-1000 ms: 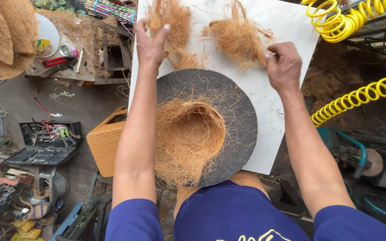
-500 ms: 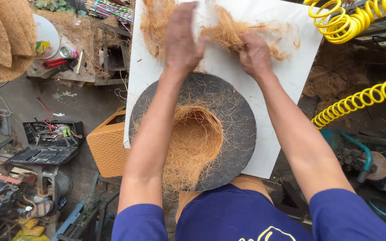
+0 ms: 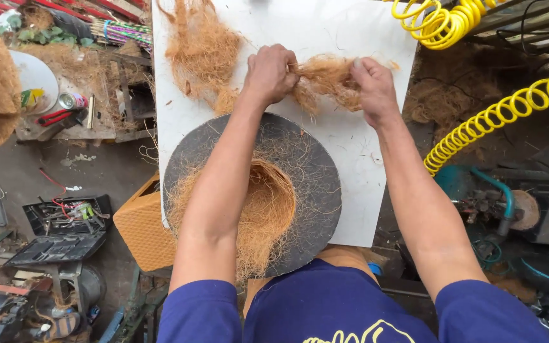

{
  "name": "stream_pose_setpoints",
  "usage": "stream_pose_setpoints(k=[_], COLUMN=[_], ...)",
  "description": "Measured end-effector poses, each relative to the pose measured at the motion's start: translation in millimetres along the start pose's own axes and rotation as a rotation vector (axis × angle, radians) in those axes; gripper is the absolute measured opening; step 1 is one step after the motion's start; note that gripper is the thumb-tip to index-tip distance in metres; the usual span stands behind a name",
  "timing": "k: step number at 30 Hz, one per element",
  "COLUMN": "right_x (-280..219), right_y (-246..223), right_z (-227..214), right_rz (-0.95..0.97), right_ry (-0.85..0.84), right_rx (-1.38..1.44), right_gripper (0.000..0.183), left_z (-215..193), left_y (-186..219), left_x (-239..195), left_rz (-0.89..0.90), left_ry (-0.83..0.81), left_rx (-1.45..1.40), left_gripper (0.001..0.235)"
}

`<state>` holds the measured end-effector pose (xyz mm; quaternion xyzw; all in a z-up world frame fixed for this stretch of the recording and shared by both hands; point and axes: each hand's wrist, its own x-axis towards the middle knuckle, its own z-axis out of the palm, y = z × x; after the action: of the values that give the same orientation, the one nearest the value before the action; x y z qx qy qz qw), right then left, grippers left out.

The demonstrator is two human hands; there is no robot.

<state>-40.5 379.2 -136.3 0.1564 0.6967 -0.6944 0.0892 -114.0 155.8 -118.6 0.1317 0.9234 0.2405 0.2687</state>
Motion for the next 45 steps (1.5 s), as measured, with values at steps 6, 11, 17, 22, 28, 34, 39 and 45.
stream_pose_setpoints(k=[6,11,17,22,28,34,39,45], right_x=[-23.6,-11.2,-5.9,-26.3,-56.9,-97.6,-142.5,-174.8], right_y=[-95.8,-84.7,-68.9,-91.8,-94.0,-99.5,-95.2,-101.4], right_z=[7.7,29.3,12.0,-5.5,-29.1,-80.4,-151.5,-180.0], right_rz=[-0.131,-0.029,0.133,0.165,0.054,0.053,-0.080,-0.069], right_ry=[-0.302,-0.364,-0.270,-0.233,-0.094,-0.012,0.396,0.496], right_rx=[-0.497,-0.657,-0.438,-0.560,-0.435,-0.530,-0.158,0.146], right_gripper=[0.074,0.062,0.009,0.007,0.007,0.017,0.020,0.027], left_z=[-20.6,-16.5,7.3,13.6,14.5,-2.1,-21.2,-77.5], left_y=[27.8,32.6,11.9,14.6,12.2,-37.8,-131.6,-68.0], left_x=[-15.8,-9.6,2.3,8.5,19.3,36.0,39.8,-14.9], left_rz=[-0.042,0.032,0.230,0.400,0.509,0.173,-0.041,-0.431], left_ry=[-0.111,-0.058,-0.011,0.096,0.262,0.066,0.403,0.146], left_rx=[-0.140,-0.072,0.151,0.294,0.357,0.337,0.627,0.541], left_gripper=[0.025,0.022,0.019,0.022,0.032,0.039,0.079,0.086])
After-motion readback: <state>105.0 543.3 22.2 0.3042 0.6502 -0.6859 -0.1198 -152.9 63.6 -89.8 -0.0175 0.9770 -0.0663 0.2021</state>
